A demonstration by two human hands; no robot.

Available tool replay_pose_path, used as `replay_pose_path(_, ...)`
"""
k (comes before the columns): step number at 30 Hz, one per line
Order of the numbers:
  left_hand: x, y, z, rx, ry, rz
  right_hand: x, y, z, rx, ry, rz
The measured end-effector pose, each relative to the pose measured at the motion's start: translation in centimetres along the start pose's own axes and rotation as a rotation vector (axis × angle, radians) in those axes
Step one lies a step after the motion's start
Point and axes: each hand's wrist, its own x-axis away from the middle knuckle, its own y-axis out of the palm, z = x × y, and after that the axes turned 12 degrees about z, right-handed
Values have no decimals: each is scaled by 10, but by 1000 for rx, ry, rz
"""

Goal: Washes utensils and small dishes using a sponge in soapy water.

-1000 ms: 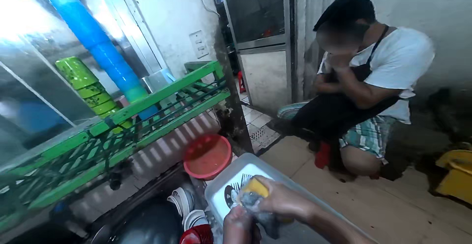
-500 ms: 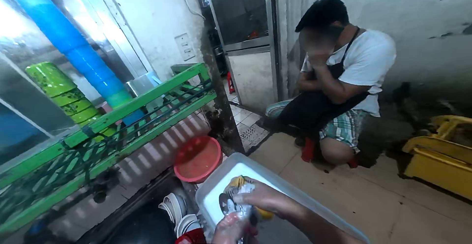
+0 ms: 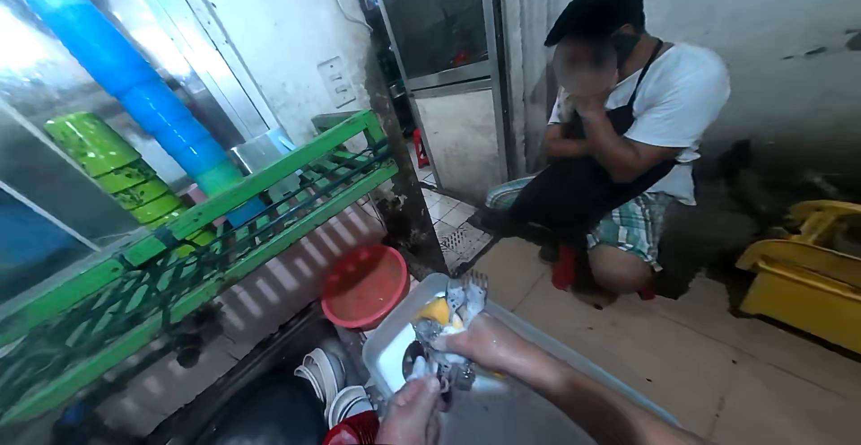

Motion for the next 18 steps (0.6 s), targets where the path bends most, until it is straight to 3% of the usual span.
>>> replay_pose_path(3,-10,-17,18,-180,205,11,10,-19,-13,276,-74,-299)
replay_pose_path(5,-12,-16,39,-275,352,-99,17,-5,-12,370,-196,-474)
replay_pose_path(8,-20,-3,55,-268,385,-265,29,27,-15,426,-176,-639)
replay_pose_path(11,-33,-12,59,-92,371,-220,28,39,-5,341,-194,-716)
replay_pose_path(13,-45,-39,63,84,382,-80,29,35,2,363,-172,-714)
replay_pose_path(15,-55,-77,73,91,427,123,28,27,14,437,-137,-572)
replay_pose_path(18,-65,-149,77,-340,446,412,8,20,44,550,-37,-232)
